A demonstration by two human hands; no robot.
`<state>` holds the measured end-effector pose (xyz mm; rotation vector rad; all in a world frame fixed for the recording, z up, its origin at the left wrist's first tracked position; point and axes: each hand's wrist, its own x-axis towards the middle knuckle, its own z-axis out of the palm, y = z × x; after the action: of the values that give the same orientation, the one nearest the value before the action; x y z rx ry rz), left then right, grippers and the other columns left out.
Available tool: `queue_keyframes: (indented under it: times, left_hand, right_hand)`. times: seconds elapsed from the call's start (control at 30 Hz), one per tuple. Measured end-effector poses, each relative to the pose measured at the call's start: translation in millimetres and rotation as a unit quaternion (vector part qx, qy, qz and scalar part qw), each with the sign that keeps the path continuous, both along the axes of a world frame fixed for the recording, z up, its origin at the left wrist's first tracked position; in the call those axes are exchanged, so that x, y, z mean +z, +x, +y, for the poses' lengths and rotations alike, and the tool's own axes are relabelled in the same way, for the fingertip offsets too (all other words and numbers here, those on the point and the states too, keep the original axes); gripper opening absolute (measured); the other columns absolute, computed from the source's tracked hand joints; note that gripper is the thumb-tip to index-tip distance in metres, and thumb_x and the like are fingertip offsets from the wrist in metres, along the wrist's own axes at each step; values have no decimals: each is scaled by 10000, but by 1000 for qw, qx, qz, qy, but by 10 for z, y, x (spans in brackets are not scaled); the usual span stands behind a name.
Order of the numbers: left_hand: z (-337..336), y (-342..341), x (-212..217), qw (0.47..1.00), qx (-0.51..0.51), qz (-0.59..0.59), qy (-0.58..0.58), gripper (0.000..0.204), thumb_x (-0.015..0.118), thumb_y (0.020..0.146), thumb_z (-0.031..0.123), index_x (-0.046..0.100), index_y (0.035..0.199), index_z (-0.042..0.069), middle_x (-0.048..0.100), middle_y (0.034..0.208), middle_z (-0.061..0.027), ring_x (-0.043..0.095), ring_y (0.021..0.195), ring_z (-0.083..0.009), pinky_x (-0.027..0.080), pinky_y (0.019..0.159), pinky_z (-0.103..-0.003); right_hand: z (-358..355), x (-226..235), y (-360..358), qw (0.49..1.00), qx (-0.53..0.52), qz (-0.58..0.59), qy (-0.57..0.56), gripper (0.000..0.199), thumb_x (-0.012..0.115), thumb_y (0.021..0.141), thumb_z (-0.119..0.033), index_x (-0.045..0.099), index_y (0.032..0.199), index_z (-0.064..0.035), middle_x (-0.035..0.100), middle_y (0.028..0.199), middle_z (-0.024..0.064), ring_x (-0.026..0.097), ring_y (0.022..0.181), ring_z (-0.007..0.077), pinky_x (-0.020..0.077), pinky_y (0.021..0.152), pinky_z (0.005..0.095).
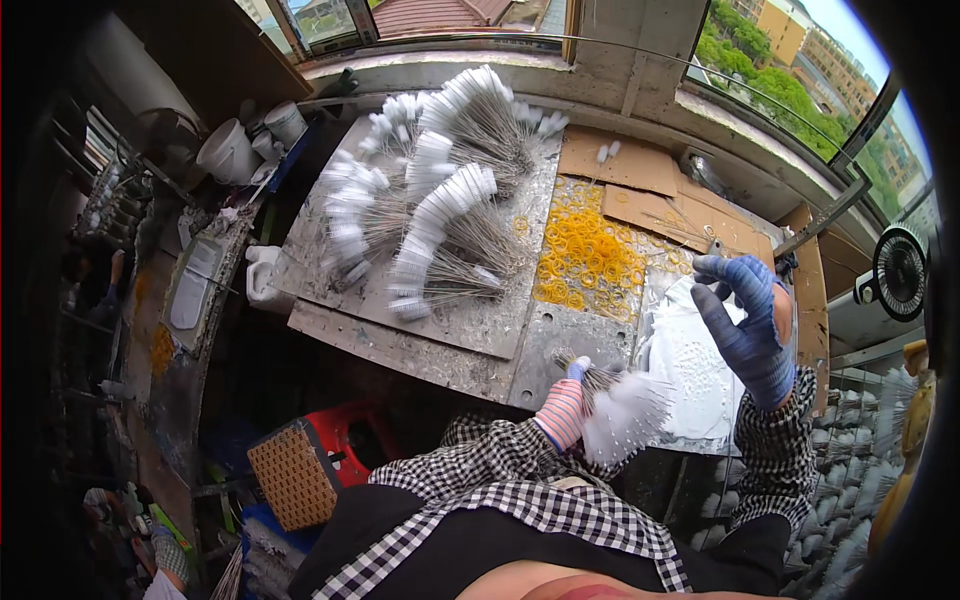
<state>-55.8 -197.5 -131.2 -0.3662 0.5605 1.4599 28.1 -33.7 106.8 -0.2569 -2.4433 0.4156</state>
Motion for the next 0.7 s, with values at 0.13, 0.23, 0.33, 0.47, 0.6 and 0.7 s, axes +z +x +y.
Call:
queue_keyframes:
  times: [0.13, 0.23, 0.33, 0.47, 0.6, 0.7]
  left_hand:
    - [-21, -620, 843, 893, 221, 355, 165, 223, 574, 1020, 181, 546, 1229, 108, 687, 1153, -169, 682, 1068, -276, 551, 983, -413]
    - [-138, -1309, 1525, 779, 238, 533, 227, 265, 598, 997, 43, 500, 1242, 69, 693, 1005, -118, 695, 958, -213, 585, 882, -368]
    - [-26, -1890, 2079, 724, 238, 613, 210, 279, 630, 986, 79, 509, 1236, 48, 662, 916, -80, 673, 825, -167, 594, 746, -320]
    - [14, -2728, 2328, 729, 179, 634, 187, 182, 629, 1001, 164, 587, 1143, 58, 652, 842, -74, 657, 755, -183, 592, 736, -356]
    - [56, -3351, 2496, 700, 193, 681, 98, 108, 637, 976, 123, 611, 1044, 43, 651, 822, -59, 651, 713, -170, 582, 689, -332]
    - [162, -3696, 2533, 681, 182, 706, 68, 137, 637, 978, 146, 596, 1059, 42, 633, 800, -48, 621, 655, -160, 573, 627, -329]
  right_hand:
    - [291, 209, -815, 996, 73, 22, 53, 252, 763, 830, -112, 698, 1061, -38, 706, 922, 107, 679, 829, 246, 529, 746, 350]
    - [799, 297, -1759, 966, 86, 75, 234, 364, 751, 831, -200, 672, 1159, -64, 696, 1068, 131, 652, 999, 303, 512, 885, 413]
    - [1449, 284, -2585, 934, -43, 64, 349, 502, 731, 835, -256, 606, 1297, -106, 653, 1260, 149, 605, 1170, 327, 472, 1007, 425]
    - [1471, 251, -3210, 958, -46, -132, 249, 642, 650, 918, -365, 438, 1491, -167, 626, 1340, 162, 606, 1216, 331, 434, 1066, 455]
    - [1126, 294, -3279, 976, 11, -120, 179, 380, 589, 984, -407, 631, 1280, -173, 738, 1056, 97, 699, 982, 289, 539, 870, 416]
    - [958, 423, -3084, 990, 46, 17, 134, 309, 602, 982, -406, 710, 1123, -154, 742, 971, 97, 710, 872, 290, 559, 779, 408]
